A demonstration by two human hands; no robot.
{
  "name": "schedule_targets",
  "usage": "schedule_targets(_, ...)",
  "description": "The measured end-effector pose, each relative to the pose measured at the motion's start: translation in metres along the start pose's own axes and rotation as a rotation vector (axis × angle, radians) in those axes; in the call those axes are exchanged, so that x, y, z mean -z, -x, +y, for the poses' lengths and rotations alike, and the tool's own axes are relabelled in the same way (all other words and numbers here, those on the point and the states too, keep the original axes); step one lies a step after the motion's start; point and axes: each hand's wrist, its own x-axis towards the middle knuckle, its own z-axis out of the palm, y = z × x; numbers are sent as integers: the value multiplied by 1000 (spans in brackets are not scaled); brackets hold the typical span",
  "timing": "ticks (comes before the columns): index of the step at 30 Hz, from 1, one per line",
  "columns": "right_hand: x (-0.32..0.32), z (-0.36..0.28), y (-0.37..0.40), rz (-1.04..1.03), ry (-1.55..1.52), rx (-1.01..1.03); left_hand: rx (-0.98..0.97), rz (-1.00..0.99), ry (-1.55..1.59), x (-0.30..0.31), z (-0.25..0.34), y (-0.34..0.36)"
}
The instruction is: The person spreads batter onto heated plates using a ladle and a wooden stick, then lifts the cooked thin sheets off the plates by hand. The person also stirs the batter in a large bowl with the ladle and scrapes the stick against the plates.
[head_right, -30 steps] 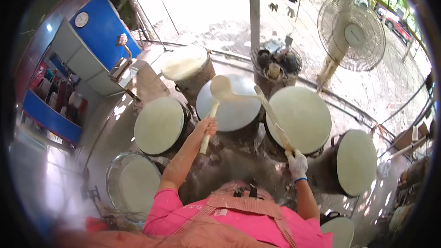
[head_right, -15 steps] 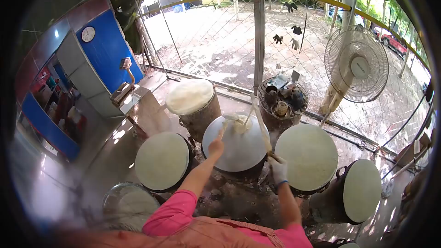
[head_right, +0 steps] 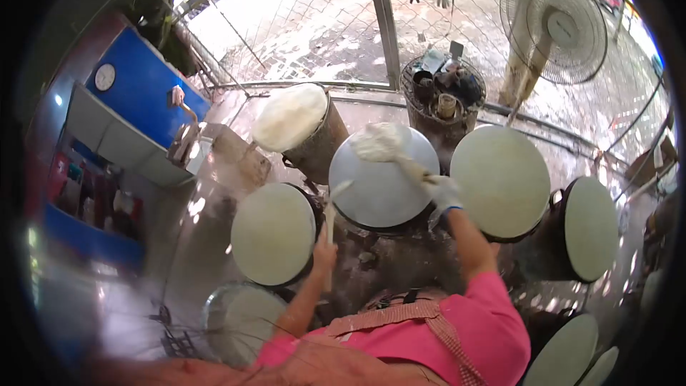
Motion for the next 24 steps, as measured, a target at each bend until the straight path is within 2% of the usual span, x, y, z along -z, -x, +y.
schedule_targets(1,-7,9,2,21,-17,-12,54,1,19,12,14,31)
schedule_targets(3,-10,24,19,70,-440,-305,106,-22,39,19,18,55)
schedule_targets(4,-25,-13,37,49,-437,-399,179,-36,57,22,6,61)
schedule_targets(5,-43,-38,46,53,-438,-331,244,-44,83,21,-3,59)
schedule_targets(6,-57,-45,45,-103,-518,-401,255,-55,79,19,-18,55)
schedule_targets(8,-50,-39,37,-199,-453,-272,22,22,-21,17,-49,46)
schedule_targets(10,-6,-37,37,-137,-413,-216,55,16,-39,27,-58,61)
schedule_targets(12,-11,39,11,51,-606,-314,55,13,-30,24,-44,47)
schedule_targets(13,-15,29,17,39,-591,-340,247,-40,159,28,4,62)
schedule_targets(14,-18,6,27,28,-575,-368,233,-37,160,28,9,62)
schedule_targets(15,-12,-44,42,-131,-561,-511,306,-67,279,30,7,66)
schedule_targets(16,-32,-29,38,-157,-567,-332,369,-98,408,26,9,65)
schedule_targets(17,-28,-25,38,-305,-642,-332,363,-98,467,25,22,72)
schedule_targets(18,-19,-12,29,-310,-643,-310,356,-94,519,27,32,80)
schedule_targets(20,1,25,9,-243,-625,-112,398,-57,613,30,30,94)
schedule_targets(21,10,21,-8,-246,-642,-87,373,-41,606,30,32,99)
schedule_targets(23,44,1,-25,-141,-751,-410,443,-2,640,24,36,108)
schedule_targets(24,44,-7,-27,-148,-750,-417,451,3,639,19,36,107)
